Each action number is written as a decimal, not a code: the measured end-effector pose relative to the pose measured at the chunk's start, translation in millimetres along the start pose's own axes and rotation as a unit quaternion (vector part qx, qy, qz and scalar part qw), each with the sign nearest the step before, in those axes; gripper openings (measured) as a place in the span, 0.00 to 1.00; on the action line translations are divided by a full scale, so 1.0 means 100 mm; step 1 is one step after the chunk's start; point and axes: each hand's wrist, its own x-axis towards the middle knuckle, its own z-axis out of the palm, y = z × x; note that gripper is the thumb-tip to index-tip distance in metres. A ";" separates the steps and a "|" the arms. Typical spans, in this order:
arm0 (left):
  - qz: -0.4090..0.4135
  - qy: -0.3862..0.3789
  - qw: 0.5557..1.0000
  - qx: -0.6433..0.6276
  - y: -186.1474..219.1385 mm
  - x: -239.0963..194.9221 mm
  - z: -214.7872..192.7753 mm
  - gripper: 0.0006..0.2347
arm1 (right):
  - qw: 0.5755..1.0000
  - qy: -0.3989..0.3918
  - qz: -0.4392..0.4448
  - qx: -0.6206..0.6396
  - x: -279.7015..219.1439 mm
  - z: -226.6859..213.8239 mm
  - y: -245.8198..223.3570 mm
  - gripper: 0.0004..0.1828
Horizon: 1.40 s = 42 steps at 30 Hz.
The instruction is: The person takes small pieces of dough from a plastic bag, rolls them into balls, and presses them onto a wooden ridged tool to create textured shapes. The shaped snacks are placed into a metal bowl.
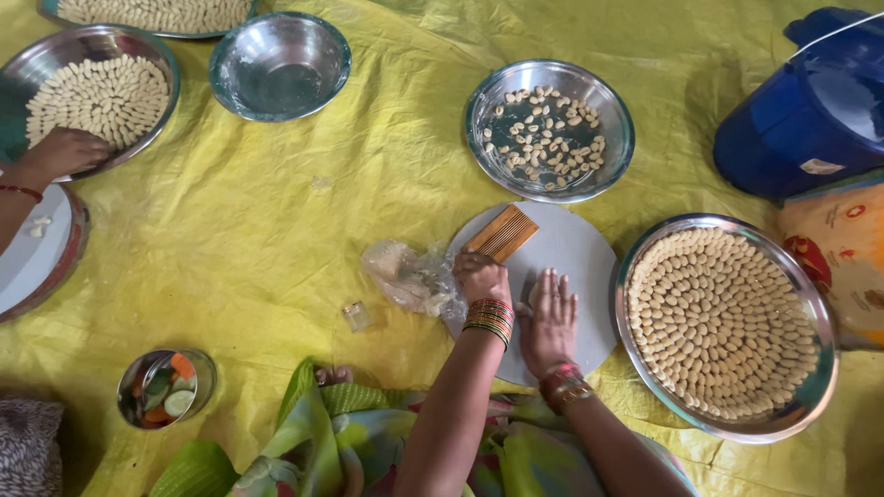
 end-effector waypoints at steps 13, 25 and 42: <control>-0.016 0.054 0.998 0.020 0.08 0.00 0.15 0.22 | 0.960 -0.068 0.243 0.118 1.63 0.19 0.65 0.53; -0.006 0.041 0.999 -0.004 0.03 -0.01 0.09 0.25 | 0.982 -0.096 0.151 0.055 0.79 0.15 0.27 0.43; -0.010 0.056 0.998 -0.013 0.04 0.04 0.25 0.24 | 0.975 -0.118 0.093 0.162 -0.14 -0.39 -0.09 0.29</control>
